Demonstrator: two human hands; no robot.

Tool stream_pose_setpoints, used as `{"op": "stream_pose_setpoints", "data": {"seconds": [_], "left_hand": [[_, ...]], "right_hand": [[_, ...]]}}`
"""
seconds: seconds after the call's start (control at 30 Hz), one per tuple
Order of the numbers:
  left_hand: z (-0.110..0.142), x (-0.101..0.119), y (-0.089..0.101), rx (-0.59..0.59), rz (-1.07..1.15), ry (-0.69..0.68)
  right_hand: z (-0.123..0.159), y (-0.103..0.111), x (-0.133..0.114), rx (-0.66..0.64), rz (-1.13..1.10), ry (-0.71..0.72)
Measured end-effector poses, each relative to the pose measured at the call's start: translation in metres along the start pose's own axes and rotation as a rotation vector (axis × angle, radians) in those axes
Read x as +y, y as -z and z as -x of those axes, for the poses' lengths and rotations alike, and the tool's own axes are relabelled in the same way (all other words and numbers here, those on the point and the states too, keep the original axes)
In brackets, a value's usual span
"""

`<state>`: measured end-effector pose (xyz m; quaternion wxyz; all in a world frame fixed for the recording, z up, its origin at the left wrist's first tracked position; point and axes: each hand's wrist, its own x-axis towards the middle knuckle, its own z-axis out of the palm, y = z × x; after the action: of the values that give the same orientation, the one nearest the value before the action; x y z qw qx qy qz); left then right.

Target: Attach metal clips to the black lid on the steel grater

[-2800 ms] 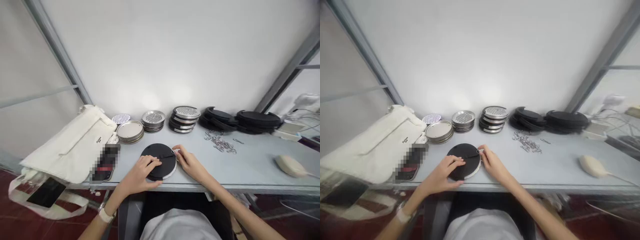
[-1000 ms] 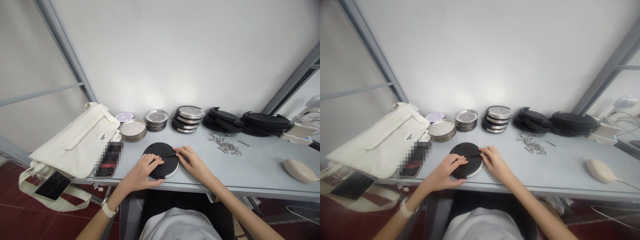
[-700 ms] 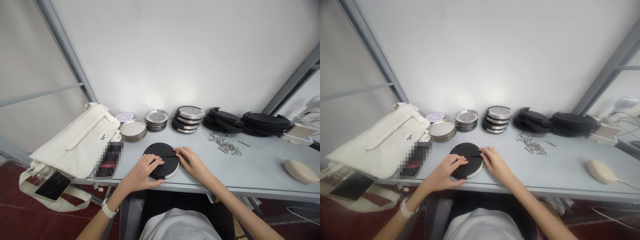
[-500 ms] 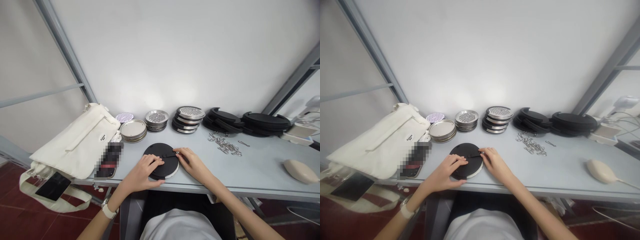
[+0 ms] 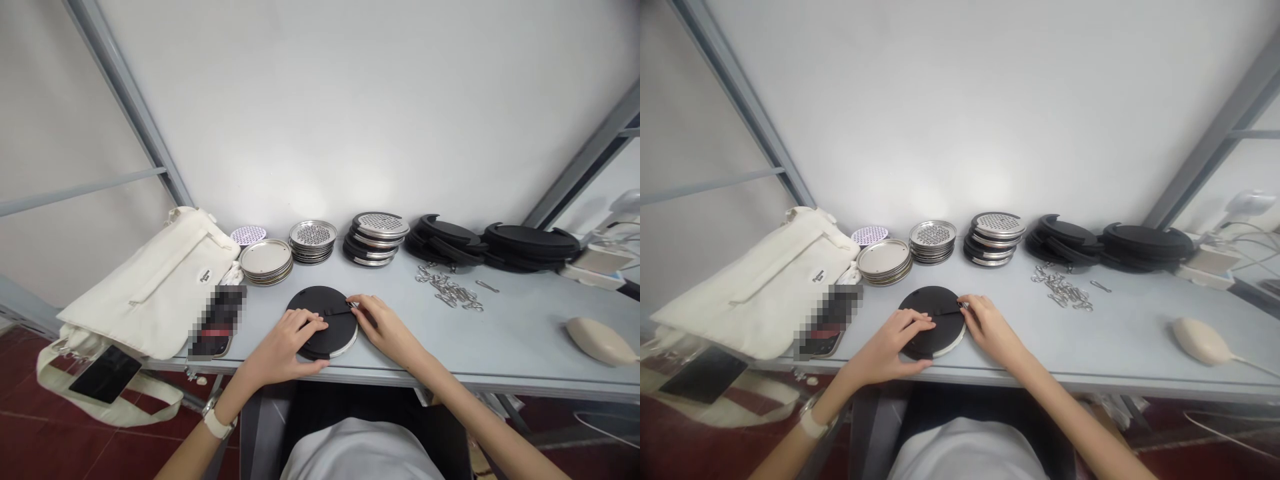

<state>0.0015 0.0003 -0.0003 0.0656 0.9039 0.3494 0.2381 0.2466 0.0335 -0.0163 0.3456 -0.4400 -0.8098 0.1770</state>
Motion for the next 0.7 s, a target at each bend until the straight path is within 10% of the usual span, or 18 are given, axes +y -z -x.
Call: {"op": "stream_pose_setpoints", "data": {"seconds": [0.7], "left_hand": [[0.0003, -0.0001, 0.0006, -0.016, 0.023, 0.005]], "right_hand": [[-0.0002, 0.0011, -0.0021, 0.017, 0.003, 0.013]]}}
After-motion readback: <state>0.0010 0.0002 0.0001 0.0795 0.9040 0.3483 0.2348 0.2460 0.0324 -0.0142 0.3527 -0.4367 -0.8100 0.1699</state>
